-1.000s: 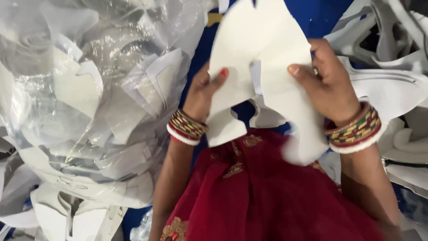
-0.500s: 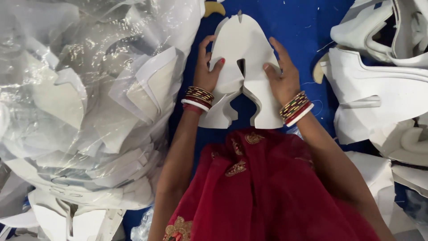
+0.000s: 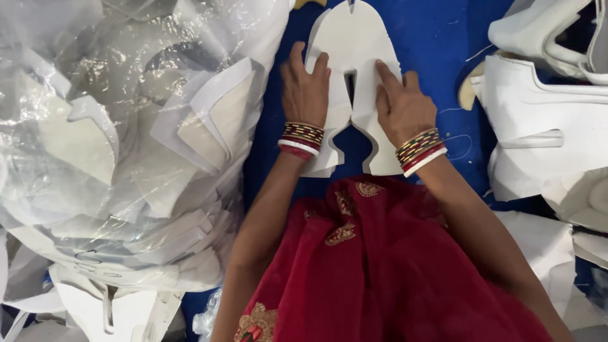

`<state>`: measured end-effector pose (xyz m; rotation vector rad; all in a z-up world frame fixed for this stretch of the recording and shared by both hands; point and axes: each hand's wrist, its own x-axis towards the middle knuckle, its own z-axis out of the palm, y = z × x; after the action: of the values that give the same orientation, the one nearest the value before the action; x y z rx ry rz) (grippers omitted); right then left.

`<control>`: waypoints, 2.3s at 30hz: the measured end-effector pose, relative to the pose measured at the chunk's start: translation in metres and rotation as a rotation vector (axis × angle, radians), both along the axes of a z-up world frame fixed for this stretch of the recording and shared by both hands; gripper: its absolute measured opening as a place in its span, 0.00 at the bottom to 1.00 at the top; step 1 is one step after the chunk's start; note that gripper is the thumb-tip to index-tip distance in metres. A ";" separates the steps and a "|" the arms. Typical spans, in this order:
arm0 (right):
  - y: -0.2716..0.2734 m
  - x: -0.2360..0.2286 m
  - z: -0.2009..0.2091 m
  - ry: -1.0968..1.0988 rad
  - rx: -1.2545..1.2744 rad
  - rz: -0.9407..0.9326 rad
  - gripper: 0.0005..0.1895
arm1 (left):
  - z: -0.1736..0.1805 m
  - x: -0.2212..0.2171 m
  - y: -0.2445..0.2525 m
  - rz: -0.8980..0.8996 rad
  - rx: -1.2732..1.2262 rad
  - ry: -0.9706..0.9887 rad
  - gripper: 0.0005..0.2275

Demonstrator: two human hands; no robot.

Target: The person repeatedly picks up white shoe parts from a pile, aligns them, and places them onto a stack on a blue surface. The hands handle the parts directly without visible tools.

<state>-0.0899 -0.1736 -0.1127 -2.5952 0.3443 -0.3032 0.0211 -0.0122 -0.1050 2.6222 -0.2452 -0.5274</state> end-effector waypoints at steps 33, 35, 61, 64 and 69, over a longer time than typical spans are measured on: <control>0.016 0.091 -0.030 0.126 -0.123 0.359 0.38 | -0.058 -0.074 0.054 -0.489 -0.011 -0.259 0.44; 0.019 0.091 -0.034 0.171 -0.125 0.347 0.38 | -0.078 -0.086 0.071 -0.506 0.122 -0.478 0.37; -0.041 0.009 0.048 -0.336 0.239 0.011 0.18 | 0.012 -0.074 0.078 -0.609 -0.455 0.042 0.24; -0.058 -0.083 0.076 -0.450 0.024 -0.258 0.20 | 0.043 -0.069 0.064 -0.534 -0.510 0.015 0.18; -0.094 -0.184 0.065 -0.325 -0.247 -0.617 0.34 | 0.088 -0.078 0.026 -0.583 -0.483 -0.237 0.14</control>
<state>-0.2734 -0.2678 -0.0476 -2.5449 1.0381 -1.0206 -0.0572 0.0135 -0.0167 2.1084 -1.0865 -0.2826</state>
